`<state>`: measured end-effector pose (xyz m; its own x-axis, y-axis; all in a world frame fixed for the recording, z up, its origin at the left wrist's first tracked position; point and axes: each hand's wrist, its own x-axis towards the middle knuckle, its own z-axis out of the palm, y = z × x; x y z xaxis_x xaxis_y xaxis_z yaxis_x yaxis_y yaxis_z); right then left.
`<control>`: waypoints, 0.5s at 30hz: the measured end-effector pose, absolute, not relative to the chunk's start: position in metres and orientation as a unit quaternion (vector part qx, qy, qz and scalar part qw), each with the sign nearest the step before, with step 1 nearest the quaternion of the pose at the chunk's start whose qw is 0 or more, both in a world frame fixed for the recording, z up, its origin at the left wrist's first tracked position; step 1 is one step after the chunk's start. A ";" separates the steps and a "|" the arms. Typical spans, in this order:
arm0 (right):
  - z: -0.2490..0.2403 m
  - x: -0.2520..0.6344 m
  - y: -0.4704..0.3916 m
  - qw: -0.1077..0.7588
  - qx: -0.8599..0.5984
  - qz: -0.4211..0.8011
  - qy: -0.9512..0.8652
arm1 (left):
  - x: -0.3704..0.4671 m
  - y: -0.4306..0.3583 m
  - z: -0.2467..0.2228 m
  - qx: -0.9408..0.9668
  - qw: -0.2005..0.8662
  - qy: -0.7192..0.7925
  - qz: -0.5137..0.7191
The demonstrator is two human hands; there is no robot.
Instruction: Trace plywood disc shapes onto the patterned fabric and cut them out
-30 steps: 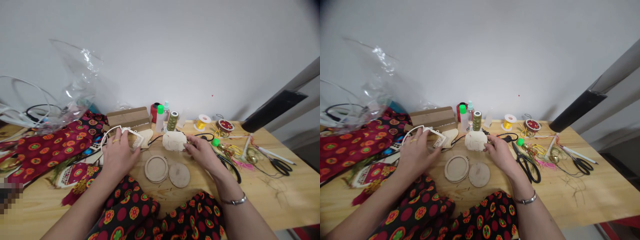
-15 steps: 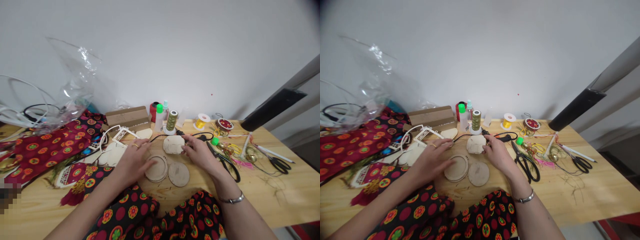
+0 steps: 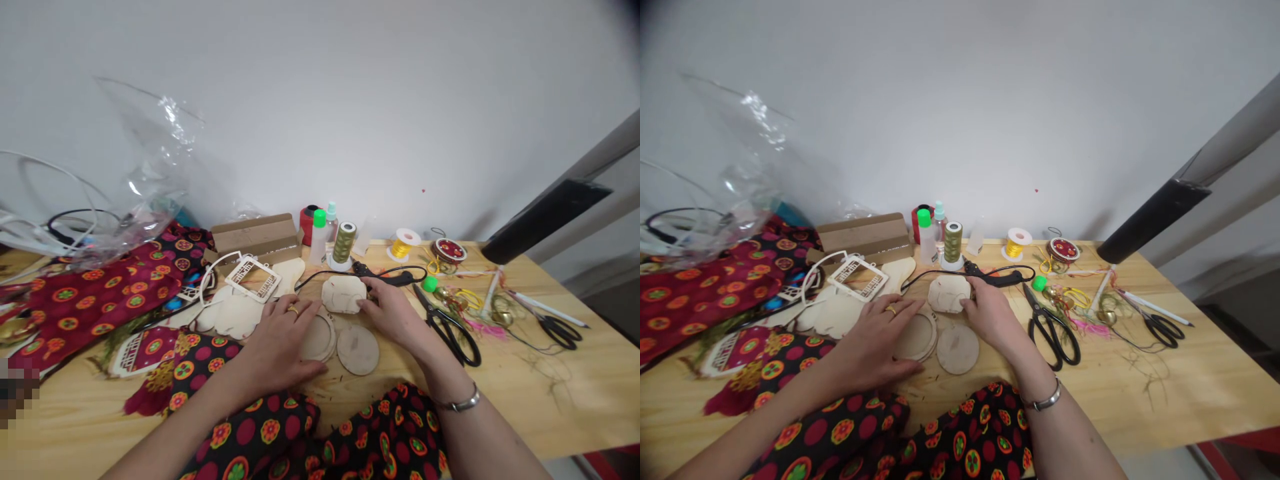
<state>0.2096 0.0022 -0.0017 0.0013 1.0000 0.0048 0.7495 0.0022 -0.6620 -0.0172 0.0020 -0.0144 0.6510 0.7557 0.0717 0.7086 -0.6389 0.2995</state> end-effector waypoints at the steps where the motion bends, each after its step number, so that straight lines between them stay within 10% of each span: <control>1: -0.003 0.210 0.002 0.253 -0.660 0.245 -0.664 | -0.017 0.001 -0.014 0.900 0.123 0.406 0.100; 15: -0.009 0.215 0.003 0.409 -0.596 0.244 -0.647 | -0.016 -0.001 -0.017 0.854 0.214 0.440 0.179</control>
